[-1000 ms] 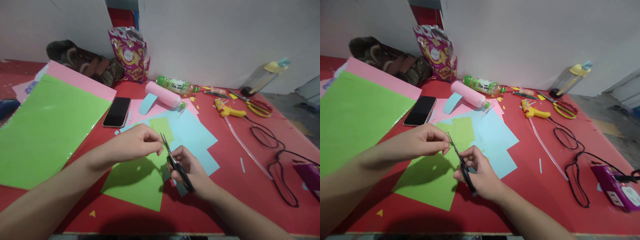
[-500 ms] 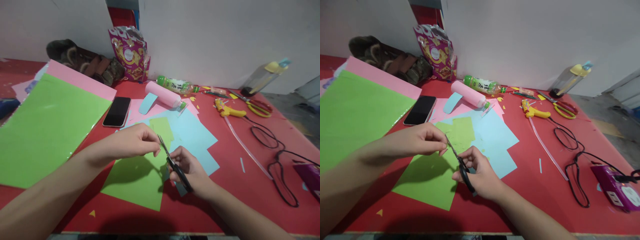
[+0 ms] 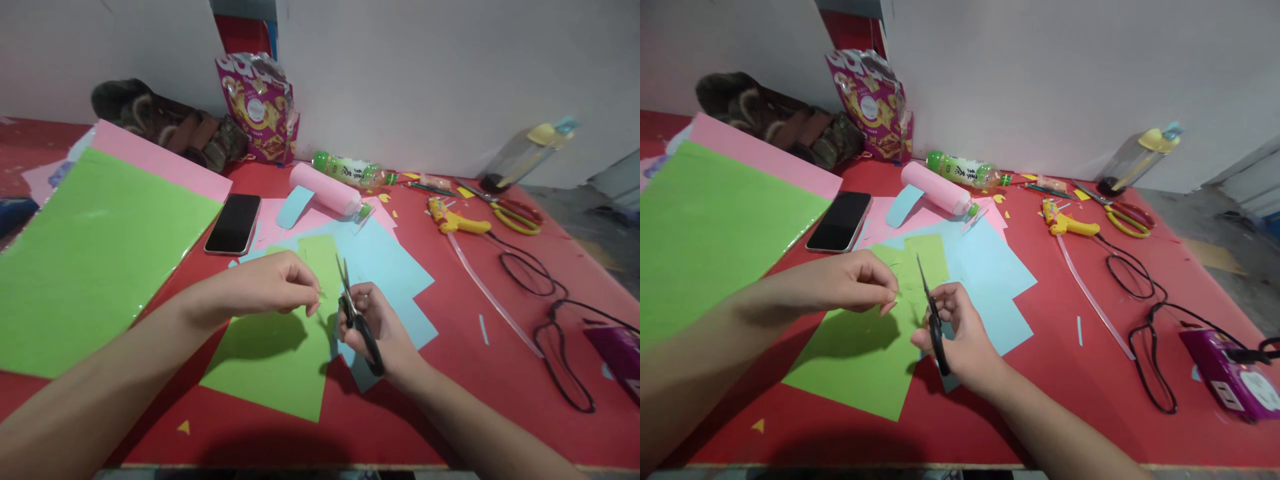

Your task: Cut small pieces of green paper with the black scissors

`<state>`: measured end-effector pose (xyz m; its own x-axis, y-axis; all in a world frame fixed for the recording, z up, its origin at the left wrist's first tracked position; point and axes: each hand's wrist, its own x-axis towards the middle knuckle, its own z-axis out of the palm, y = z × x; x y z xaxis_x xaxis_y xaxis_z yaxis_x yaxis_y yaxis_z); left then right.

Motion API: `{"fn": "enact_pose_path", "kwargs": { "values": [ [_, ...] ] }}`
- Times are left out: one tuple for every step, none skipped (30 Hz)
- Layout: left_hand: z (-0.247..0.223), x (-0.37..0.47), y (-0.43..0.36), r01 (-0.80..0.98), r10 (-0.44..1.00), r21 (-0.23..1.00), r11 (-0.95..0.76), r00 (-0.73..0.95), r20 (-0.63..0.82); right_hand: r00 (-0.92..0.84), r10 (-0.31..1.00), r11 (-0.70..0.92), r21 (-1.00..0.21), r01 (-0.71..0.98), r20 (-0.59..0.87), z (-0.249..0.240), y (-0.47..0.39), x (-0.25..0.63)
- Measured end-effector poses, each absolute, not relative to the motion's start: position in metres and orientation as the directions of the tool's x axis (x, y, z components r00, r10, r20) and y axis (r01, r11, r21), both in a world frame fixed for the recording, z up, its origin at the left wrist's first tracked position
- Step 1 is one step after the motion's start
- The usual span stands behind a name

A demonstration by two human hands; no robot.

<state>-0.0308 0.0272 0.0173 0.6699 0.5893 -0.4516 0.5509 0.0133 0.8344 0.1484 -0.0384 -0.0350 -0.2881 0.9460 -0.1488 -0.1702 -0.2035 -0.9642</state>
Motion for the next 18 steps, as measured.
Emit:
{"fn": "enact_pose_path", "kwargs": {
  "values": [
    [0.016, -0.029, 0.026, 0.559, 0.58, 0.829, -0.023, 0.683, -0.445, -0.291, 0.946, -0.202, -0.961, -0.191, -0.141, -0.034, -0.038, 0.148],
    [0.015, -0.028, 0.025, 0.564, 0.568, 0.823, -0.064, 0.699, -0.435, -0.292, 0.945, -0.212, -0.955, -0.209, -0.146, -0.033, -0.038, 0.148],
    [0.014, -0.025, 0.023, 0.566, 0.557, 0.817, -0.109, 0.716, -0.422, -0.29, 0.945, -0.219, -0.95, -0.225, -0.15, -0.032, -0.038, 0.148],
    [0.013, -0.023, 0.022, 0.563, 0.538, 0.813, -0.149, 0.736, -0.411, -0.286, 0.945, -0.231, -0.945, -0.232, -0.16, -0.031, -0.038, 0.148],
    [0.012, -0.021, 0.02, 0.555, 0.515, 0.812, -0.179, 0.756, -0.403, -0.28, 0.945, -0.238, -0.942, -0.235, -0.169, -0.03, -0.038, 0.148],
    [0.01, -0.018, 0.018, 0.549, 0.501, 0.811, -0.204, 0.77, -0.395, -0.274, 0.946, -0.242, -0.942, -0.232, -0.175, -0.03, -0.038, 0.148],
    [0.009, -0.016, 0.016, 0.538, 0.482, 0.814, -0.219, 0.785, -0.389, -0.271, 0.946, -0.244, -0.944, -0.222, -0.181, -0.029, -0.039, 0.148],
    [0.008, -0.014, 0.015, 0.528, 0.469, 0.817, -0.233, 0.797, -0.381, -0.275, 0.944, -0.245, -0.947, -0.207, -0.185, -0.029, -0.039, 0.148],
    [0.007, -0.013, 0.013, 0.518, 0.459, 0.819, -0.246, 0.807, -0.372, -0.284, 0.941, -0.244, -0.951, -0.19, -0.185, -0.029, -0.04, 0.147],
    [0.006, -0.011, 0.012, 0.509, 0.45, 0.822, -0.256, 0.815, -0.365, -0.297, 0.937, -0.242, -0.955, -0.173, -0.184, -0.028, -0.04, 0.147],
    [0.005, -0.011, 0.01, 0.503, 0.443, 0.823, -0.264, 0.821, -0.36, -0.309, 0.933, -0.239, -0.958, -0.157, -0.182, -0.028, -0.04, 0.147],
    [0.004, -0.01, 0.01, 0.5, 0.438, 0.823, -0.269, 0.825, -0.358, -0.319, 0.93, -0.235, -0.962, -0.14, -0.181, -0.028, -0.041, 0.147],
    [0.004, -0.009, 0.009, 0.498, 0.435, 0.823, -0.271, 0.827, -0.357, -0.325, 0.928, -0.232, -0.965, -0.123, -0.182, -0.027, -0.041, 0.148],
    [0.004, -0.009, 0.009, 0.498, 0.432, 0.824, -0.271, 0.828, -0.358, -0.325, 0.927, -0.23, -0.967, -0.107, -0.185, -0.027, -0.041, 0.148],
    [0.005, -0.009, 0.009, 0.497, 0.427, 0.825, -0.271, 0.83, -0.36, -0.324, 0.927, -0.23, -0.969, -0.092, -0.189, -0.026, -0.041, 0.148],
    [0.005, -0.009, 0.01, 0.493, 0.419, 0.826, -0.273, 0.834, -0.359, -0.322, 0.927, -0.231, -0.97, -0.081, -0.193, -0.026, -0.04, 0.148],
    [0.006, -0.009, 0.01, 0.488, 0.408, 0.828, -0.276, 0.84, -0.359, -0.319, 0.928, -0.229, -0.97, -0.076, -0.194, -0.026, -0.04, 0.148],
    [0.007, -0.01, 0.011, 0.481, 0.396, 0.831, -0.281, 0.846, -0.356, -0.313, 0.93, -0.226, -0.971, -0.078, -0.192, -0.026, -0.04, 0.148]
  ]
}}
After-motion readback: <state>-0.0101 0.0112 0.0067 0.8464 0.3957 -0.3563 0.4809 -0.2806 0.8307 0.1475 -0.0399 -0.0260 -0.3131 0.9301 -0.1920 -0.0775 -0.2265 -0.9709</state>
